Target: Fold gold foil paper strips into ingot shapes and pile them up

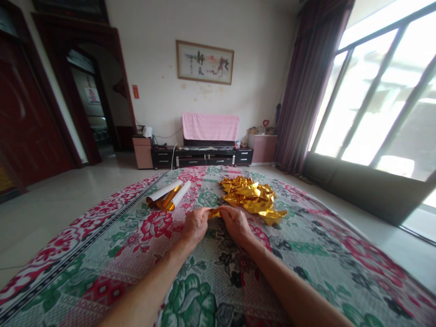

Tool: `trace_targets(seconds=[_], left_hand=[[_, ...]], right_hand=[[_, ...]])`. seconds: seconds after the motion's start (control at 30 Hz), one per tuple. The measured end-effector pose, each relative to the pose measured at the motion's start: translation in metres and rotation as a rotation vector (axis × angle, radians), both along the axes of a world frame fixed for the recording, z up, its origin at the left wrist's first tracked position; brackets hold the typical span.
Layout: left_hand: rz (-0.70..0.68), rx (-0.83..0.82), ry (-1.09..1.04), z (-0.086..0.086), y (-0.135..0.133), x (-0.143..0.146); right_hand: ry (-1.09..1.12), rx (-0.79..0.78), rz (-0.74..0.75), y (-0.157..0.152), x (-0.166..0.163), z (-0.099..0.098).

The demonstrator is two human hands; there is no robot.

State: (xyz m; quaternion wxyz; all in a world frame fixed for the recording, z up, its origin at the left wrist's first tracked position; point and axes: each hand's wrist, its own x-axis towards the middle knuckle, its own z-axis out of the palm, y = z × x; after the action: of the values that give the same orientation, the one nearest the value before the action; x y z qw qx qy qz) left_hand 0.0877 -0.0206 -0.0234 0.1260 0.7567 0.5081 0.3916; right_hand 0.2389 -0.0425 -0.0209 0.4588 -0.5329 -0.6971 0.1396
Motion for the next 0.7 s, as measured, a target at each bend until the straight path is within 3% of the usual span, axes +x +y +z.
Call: trace_targets(seconds=[0.3,0.7], left_hand=[[0.022,0.02,-0.036,-0.0026,0.0007,-0.0001],[-0.065,-0.137,-0.255,0.0066,0.0022,-0.0025]], right_hand=[[-0.026,0.01,-0.002,0.0002,-0.0002,-0.0009],[0.141,-0.043,-0.032,0.0007,0.0026,0.002]])
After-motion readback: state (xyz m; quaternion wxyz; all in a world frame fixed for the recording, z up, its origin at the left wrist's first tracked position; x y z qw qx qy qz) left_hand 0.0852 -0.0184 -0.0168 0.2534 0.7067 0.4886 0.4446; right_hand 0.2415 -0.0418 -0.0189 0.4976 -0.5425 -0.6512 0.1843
